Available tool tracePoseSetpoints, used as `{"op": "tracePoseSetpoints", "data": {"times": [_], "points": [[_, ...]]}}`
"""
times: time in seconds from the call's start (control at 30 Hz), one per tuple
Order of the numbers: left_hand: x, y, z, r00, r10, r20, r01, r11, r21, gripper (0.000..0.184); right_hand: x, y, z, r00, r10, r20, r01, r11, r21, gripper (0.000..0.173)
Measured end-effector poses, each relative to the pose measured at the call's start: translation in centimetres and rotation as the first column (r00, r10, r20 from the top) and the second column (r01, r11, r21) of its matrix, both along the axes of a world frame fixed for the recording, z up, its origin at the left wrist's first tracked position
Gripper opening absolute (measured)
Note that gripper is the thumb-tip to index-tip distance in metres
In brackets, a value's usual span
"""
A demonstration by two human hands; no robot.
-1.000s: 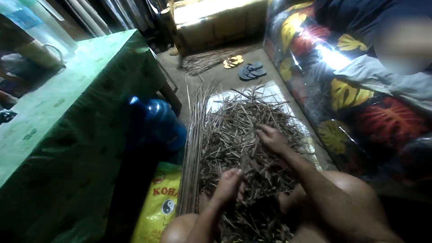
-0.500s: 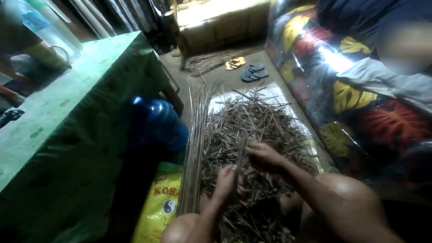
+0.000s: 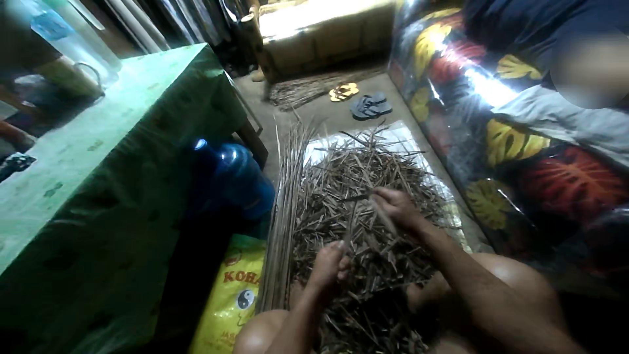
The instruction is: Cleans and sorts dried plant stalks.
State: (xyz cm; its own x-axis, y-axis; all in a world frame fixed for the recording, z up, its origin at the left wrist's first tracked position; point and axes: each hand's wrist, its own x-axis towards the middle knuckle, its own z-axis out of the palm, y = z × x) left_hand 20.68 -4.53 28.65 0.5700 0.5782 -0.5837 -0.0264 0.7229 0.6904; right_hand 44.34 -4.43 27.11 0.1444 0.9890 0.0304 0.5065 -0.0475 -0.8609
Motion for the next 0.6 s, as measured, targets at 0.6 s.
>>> {"op": "tracePoseSetpoints", "data": {"times": [0.6], "points": [[0.0, -0.1, 0.5, 1.000, 0.012, -0.007, -0.012, 0.998, -0.054, 0.042, -0.6, 0.1, -1.1, 0.963, 0.130, 0.238, -0.138, 0.990, 0.020, 0.034]]}}
